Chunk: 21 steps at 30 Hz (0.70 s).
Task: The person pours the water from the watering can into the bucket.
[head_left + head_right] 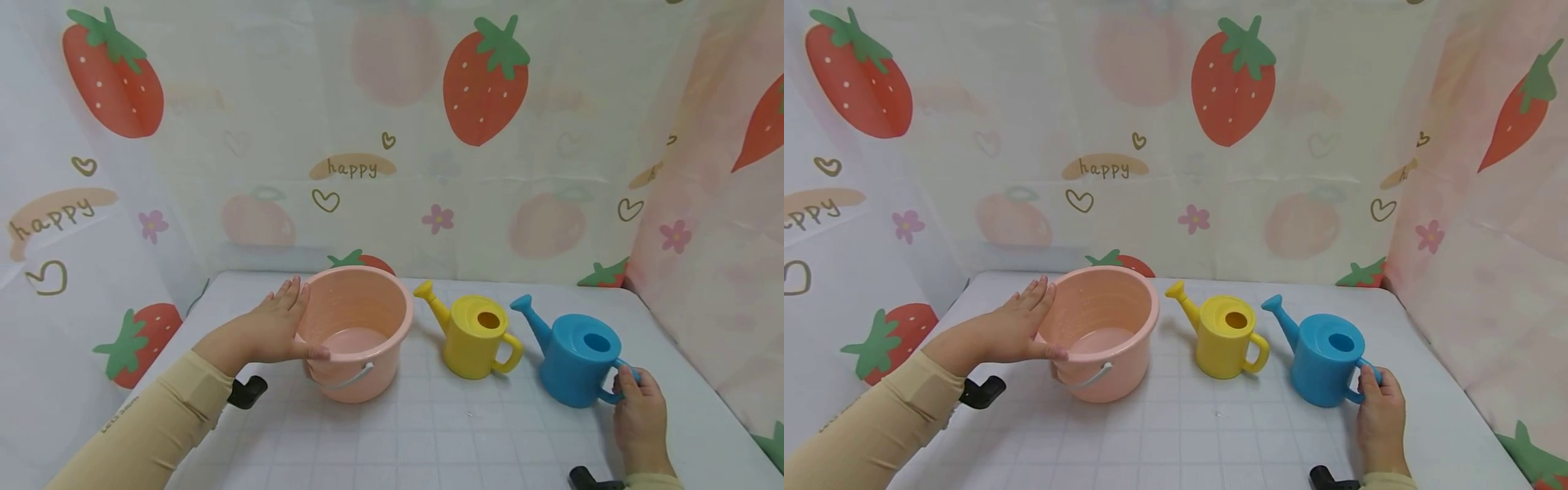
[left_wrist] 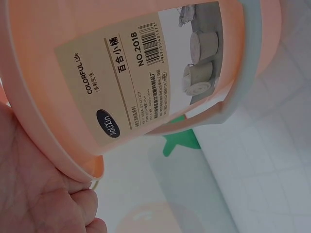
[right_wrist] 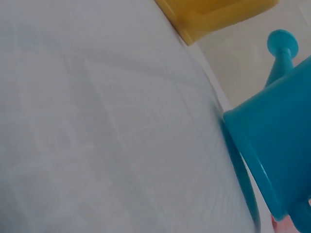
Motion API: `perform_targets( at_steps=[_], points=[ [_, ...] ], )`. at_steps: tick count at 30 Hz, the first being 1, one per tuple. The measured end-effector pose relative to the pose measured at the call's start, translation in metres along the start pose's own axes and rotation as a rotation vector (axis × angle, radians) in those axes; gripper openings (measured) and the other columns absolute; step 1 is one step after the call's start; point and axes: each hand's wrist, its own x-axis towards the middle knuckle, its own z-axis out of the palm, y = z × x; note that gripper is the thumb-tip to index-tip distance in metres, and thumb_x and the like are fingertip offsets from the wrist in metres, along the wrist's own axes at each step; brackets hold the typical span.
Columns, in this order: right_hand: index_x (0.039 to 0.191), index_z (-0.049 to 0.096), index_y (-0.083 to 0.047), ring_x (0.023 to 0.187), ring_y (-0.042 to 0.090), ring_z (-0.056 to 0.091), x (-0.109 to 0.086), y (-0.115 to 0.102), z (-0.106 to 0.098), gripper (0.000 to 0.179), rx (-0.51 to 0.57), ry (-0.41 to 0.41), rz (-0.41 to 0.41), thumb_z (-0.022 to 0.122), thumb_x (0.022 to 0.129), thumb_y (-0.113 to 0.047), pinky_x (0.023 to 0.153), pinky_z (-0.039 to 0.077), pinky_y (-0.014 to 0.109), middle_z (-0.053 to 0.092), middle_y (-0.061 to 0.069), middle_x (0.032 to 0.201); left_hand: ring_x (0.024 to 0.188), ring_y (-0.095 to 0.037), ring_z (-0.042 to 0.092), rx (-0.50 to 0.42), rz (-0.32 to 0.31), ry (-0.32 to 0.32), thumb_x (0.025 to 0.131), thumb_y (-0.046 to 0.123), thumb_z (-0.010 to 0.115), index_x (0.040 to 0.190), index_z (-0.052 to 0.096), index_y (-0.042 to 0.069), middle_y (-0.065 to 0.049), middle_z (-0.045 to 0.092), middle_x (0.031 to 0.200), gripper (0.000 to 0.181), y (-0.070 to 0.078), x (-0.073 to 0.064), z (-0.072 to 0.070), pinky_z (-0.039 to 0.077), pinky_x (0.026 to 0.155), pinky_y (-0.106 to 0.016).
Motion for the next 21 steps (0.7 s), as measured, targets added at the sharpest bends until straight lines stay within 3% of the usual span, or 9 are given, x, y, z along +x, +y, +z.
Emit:
perform_targets(
  at_steps=[7,17,21],
  points=[
    [0.079,0.051,-0.005,0.079,0.014,0.037,-0.002,-0.004,0.003,0.025,-0.015,0.039,-0.039,0.054,0.091,-0.027,0.068,0.033,0.016,0.045,-0.003,0.07,0.137,-0.04,-0.002,0.0,0.0,0.003,0.065,0.083,0.046,0.142,0.006,-0.009,-0.029,-0.004,0.148,0.127,-0.001,0.001,0.001,0.007,0.108,-0.055],
    [0.083,0.053,-0.002,0.079,0.015,0.036,-0.005,-0.013,0.005,0.025,0.009,0.013,-0.034,0.057,0.09,-0.026,0.065,0.032,0.019,0.045,-0.002,0.07,0.137,-0.04,-0.001,0.0,0.0,0.003,0.065,0.083,0.045,0.143,0.005,-0.009,-0.028,-0.005,0.148,0.127,-0.001,0.001,0.001,0.007,0.108,-0.056],
    [0.083,0.053,-0.002,0.079,0.015,0.038,0.009,-0.001,0.0,0.026,0.017,0.0,-0.06,0.057,0.089,-0.027,0.066,0.033,0.019,0.046,-0.001,0.072,0.137,-0.04,-0.001,0.002,-0.001,0.001,0.065,0.083,0.045,0.143,0.005,-0.009,-0.028,-0.005,0.148,0.127,-0.001,0.001,0.002,0.007,0.108,-0.055]
  ],
)
